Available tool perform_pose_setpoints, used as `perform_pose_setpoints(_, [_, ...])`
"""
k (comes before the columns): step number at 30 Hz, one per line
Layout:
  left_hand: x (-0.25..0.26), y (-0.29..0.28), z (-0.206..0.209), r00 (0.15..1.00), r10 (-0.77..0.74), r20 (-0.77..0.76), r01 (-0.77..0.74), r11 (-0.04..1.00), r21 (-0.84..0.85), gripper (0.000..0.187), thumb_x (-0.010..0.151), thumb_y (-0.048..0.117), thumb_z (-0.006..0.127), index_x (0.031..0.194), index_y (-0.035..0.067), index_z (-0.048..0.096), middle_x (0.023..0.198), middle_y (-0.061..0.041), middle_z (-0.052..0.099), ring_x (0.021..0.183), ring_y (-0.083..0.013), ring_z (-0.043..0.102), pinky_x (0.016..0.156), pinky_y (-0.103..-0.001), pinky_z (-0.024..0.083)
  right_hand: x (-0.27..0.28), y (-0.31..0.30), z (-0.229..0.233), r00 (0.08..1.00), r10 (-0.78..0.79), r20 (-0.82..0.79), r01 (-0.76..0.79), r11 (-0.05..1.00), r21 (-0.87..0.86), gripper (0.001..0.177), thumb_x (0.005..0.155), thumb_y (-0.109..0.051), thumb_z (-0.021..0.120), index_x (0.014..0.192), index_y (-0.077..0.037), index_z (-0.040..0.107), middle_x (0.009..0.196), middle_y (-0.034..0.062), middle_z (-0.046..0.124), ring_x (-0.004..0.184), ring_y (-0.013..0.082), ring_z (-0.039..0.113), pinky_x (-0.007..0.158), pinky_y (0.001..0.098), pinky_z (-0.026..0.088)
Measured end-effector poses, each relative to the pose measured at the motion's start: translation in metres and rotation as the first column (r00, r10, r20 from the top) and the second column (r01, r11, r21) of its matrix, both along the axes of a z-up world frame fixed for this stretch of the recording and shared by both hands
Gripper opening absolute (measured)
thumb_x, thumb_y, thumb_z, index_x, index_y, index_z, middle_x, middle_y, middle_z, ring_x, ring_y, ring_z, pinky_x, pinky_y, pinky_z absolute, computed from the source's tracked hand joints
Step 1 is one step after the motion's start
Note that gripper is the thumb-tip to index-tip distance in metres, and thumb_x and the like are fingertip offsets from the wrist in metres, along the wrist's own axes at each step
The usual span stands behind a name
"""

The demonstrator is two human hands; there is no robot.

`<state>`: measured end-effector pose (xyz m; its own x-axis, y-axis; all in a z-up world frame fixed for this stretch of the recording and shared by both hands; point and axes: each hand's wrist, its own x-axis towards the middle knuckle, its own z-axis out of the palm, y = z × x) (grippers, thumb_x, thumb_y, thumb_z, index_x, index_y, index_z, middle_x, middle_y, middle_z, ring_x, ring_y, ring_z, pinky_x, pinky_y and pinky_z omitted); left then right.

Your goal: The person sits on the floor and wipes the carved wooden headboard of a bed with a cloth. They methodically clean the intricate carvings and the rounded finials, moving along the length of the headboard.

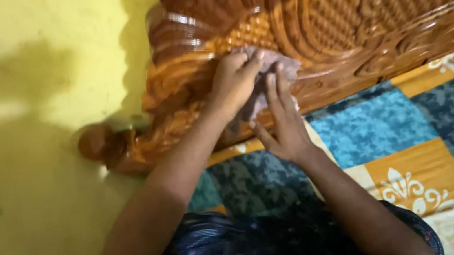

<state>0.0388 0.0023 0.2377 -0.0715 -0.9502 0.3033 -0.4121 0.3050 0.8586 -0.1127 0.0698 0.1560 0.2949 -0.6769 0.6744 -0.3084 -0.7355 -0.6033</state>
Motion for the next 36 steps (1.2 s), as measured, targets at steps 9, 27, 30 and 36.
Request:
perform_pose_setpoints(9, [0.041, 0.079, 0.092, 0.89, 0.372, -0.262, -0.451, 0.798, -0.399, 0.022, 0.101, 0.018, 0.067, 0.104, -0.001, 0.076, 0.094, -0.014, 0.08, 0.084, -0.0256, 0.076, 0.082, -0.031, 0.061, 0.044, -0.062, -0.01, 0.817, -0.426, -0.388, 0.382, 0.905, -0.189, 0.091, 0.093, -0.056, 0.064, 0.156, -0.003, 0.025, 0.166, 0.0338, 0.006, 0.153, 0.057, 0.004, 0.122, 0.0711, 0.004])
perform_pose_setpoints(27, [0.109, 0.063, 0.067, 0.965, 0.258, -0.052, -0.245, 0.807, -0.537, 0.062, 0.119, 0.047, 0.046, 0.154, -0.005, 0.045, 0.148, -0.026, 0.058, 0.139, -0.037, 0.06, 0.12, -0.045, 0.047, 0.095, -0.063, 0.033, 0.714, -0.552, -0.431, 0.39, 0.824, -0.411, 0.083, 0.097, -0.058, 0.075, 0.161, -0.012, 0.049, 0.164, 0.0331, 0.018, 0.148, 0.0544, 0.012, 0.116, 0.0716, 0.003])
perform_pose_setpoints(30, [0.108, 0.059, 0.062, 0.951, 0.308, -0.006, -0.256, 0.779, -0.572, 0.071, 0.118, 0.054, 0.041, 0.158, -0.004, 0.045, 0.145, -0.026, 0.059, 0.136, -0.0364, 0.06, 0.117, -0.046, 0.047, 0.08, -0.063, 0.048, 0.65, -0.695, -0.309, 0.58, 0.715, -0.39, 0.077, 0.103, -0.048, 0.072, 0.165, -0.016, 0.041, 0.169, 0.0324, 0.008, 0.155, 0.0566, 0.001, 0.126, 0.0703, -0.001])
perform_pose_setpoints(36, [0.108, 0.059, 0.067, 0.956, 0.289, -0.054, -0.279, 0.834, -0.477, 0.085, 0.109, 0.065, 0.033, 0.157, -0.004, 0.046, 0.137, -0.023, 0.066, 0.127, -0.0339, 0.068, 0.116, -0.047, 0.053, 0.106, -0.047, 0.045, 0.637, -0.721, -0.272, 0.534, 0.667, -0.52, 0.072, 0.109, -0.056, 0.063, 0.165, -0.024, 0.031, 0.176, 0.0204, -0.005, 0.163, 0.0484, -0.006, 0.126, 0.068, -0.004])
